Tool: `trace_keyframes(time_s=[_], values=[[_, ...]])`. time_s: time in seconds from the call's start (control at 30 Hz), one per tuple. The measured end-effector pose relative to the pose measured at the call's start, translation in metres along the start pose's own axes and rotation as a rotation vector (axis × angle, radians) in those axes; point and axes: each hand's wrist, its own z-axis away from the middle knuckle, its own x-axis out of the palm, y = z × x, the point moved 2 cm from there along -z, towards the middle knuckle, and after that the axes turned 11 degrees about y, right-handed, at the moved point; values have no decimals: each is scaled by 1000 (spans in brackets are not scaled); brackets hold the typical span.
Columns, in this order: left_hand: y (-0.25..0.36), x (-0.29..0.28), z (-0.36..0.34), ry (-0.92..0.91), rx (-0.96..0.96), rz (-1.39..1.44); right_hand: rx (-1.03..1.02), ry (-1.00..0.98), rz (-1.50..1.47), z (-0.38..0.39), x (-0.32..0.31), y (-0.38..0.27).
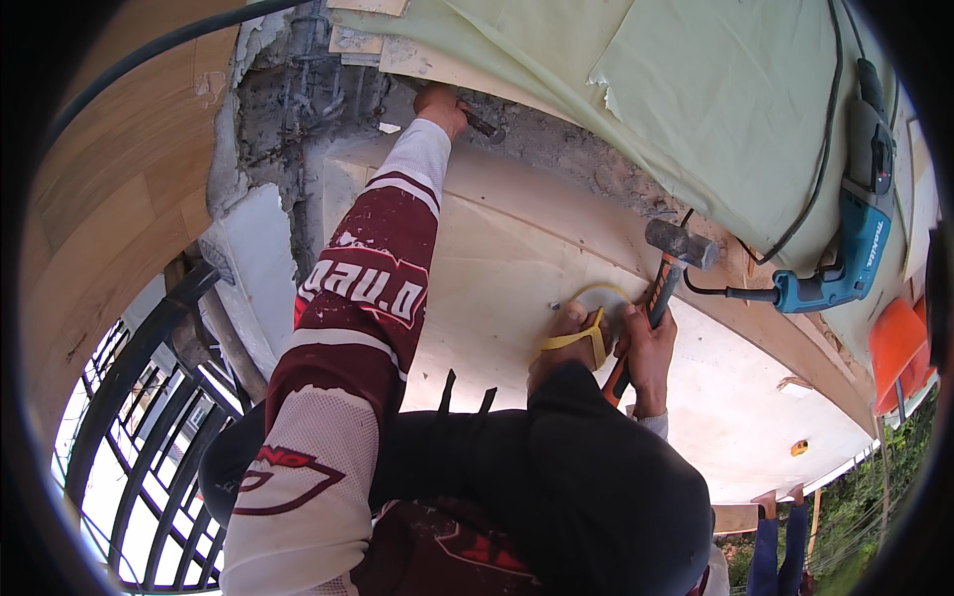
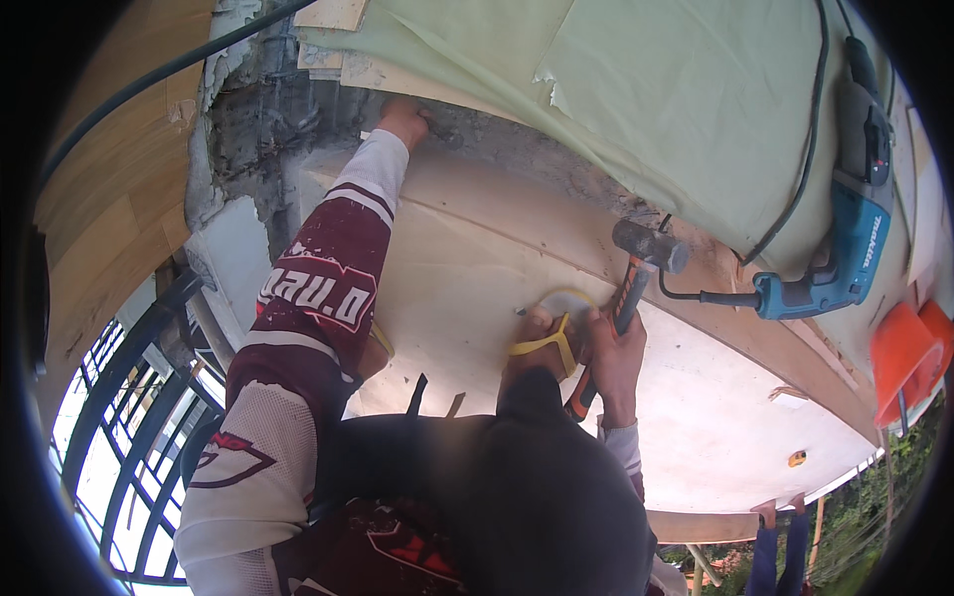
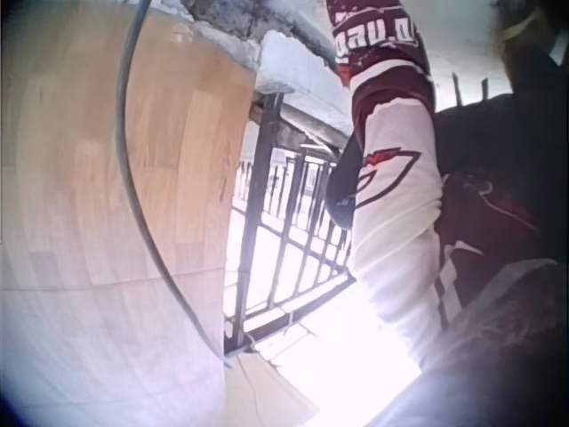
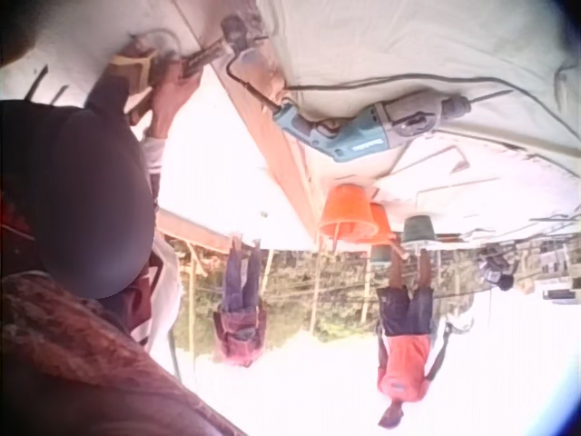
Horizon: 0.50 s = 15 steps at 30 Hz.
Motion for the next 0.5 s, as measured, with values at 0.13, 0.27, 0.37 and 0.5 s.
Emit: trace_keyframes(time_s=[0.13,0.27,0.37,0.5], values=[[3,12,3,39,-58,8,22,13,33,0,0,0],[14,21,-1,90,14,-36,-34,45,-28,-1,1,4],[12,23,-7,23,-33,-22,-21,54,-22,-2,1,10],[-4,14,-14,2,36,-105,-73,40,-23,-4,0,11]])
